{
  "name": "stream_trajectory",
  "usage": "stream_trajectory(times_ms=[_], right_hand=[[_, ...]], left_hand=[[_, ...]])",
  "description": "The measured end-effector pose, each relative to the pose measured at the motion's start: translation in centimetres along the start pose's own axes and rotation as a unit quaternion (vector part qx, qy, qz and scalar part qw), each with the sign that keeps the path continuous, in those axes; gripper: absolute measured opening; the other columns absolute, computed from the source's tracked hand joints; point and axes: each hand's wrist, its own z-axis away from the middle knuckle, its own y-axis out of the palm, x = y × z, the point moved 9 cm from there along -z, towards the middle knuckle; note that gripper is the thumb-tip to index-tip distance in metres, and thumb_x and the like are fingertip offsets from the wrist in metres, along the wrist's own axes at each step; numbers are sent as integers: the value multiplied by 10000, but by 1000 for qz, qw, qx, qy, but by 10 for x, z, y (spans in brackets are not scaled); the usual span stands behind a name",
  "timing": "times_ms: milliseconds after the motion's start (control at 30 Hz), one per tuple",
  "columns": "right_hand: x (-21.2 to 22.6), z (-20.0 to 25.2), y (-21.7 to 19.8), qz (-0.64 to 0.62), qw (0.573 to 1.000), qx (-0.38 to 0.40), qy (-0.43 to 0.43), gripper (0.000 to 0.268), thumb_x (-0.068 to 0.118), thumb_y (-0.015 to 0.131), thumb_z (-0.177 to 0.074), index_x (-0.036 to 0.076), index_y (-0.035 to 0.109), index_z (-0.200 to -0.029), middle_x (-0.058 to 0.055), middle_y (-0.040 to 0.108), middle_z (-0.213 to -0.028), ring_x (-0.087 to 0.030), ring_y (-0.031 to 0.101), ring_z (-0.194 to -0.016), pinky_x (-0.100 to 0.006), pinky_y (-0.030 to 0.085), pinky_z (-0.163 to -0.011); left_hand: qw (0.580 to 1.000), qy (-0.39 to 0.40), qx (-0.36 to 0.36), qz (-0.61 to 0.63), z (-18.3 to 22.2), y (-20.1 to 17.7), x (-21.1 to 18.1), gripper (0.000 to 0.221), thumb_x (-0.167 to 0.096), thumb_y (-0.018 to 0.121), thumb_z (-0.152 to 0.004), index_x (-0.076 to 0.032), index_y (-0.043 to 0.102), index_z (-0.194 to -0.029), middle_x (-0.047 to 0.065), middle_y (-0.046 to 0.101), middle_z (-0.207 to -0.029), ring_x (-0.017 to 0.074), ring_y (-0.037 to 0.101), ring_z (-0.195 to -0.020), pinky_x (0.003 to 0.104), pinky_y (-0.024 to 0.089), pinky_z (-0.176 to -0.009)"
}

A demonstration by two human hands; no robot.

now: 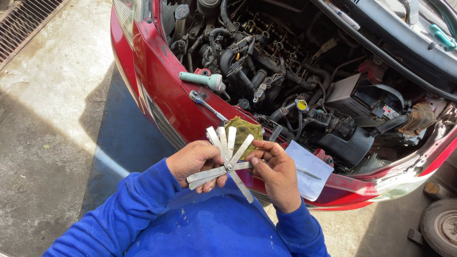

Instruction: Measuring engine valve clearances using a feeler gauge and recording the results on paper.

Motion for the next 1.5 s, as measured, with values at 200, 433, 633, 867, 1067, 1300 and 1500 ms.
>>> stream_trajectory(times_ms=[200, 433, 633, 867, 1067, 1300, 1500], right_hand=[[16, 2, 10, 186, 982, 3, -34, 330, 40, 728, -900, -31, 702, -1221, -161, 775, -959, -175, 712, -853, -315, 591, -771], [28, 10, 55, 544, 817, 83, -172, 538, 507, 768, -805, 124, 677, -1171, -22, 709, -1127, -256, 627, -1101, -453, 365, -1016], [16, 8, 47, 527, 831, 27, -176, 381, 313, 735, -881, 76, 687, -1176, -64, 716, -1092, -272, 653, -1056, -440, 454, -944], [11, 18, 24, 57, 981, -122, -137, 450, -52, 728, -859, 75, 563, -1258, -126, 714, -1037, -203, 685, -982, -310, 574, -896], [-40, 15, 68, -301, 953, 36, -3, 741, 259, 627, -1016, 86, 248, -1628, -169, 529, -1510, -291, 591, -1235, -419, 450, -1101], [-63, 4, 33, -184, 967, -152, -89, 334, 59, 484, -1065, -54, 595, -1359, -216, 688, -1246, -320, 650, -1180, -435, 530, -1070], [-49, -32, 58, -17, 988, -78, -136, 402, 160, 572, -1061, -34, 539, -1412, -264, 695, -1249, -278, 713, -905, -366, 617, -694]], left_hand=[[999, 26, -21, -9, -10, -4, 1, 260, -43, 564, -804, 154, 591, -637, 349, 583, -539, 301, 583, -297, 358, 446, -215], [980, 115, -119, -109, -22, -29, -8, 312, -236, 593, -969, 2, 745, -836, 129, 728, -704, 197, 651, -565, 311, 535, -550], [972, 187, -140, 12, -25, -40, -8, 200, -165, 649, -956, -1, 760, -985, 87, 734, -830, 175, 662, -743, 314, 525, -707], [938, 302, -169, 28, -10, -47, -25, 139, -107, 775, -850, -94, 660, -926, 53, 654, -782, 174, 648, -713, 337, 563, -654], [941, 317, -100, 70, -31, -34, -20, 161, -80, 770, -871, -43, 673, -993, 143, 735, -839, 214, 674, -564, 320, 577, -450], [935, 281, -181, -119, -39, -64, -28, 300, -190, 926, -686, -123, 711, -883, -16, 720, -839, 95, 615, -735, 258, 510, -690], [982, 88, 38, 164, -78, -61, 1, 215, -213, 792, -858, -19, 716, -910, 67, 595, -675, 188, 551, -598, 317, 462, -560]])
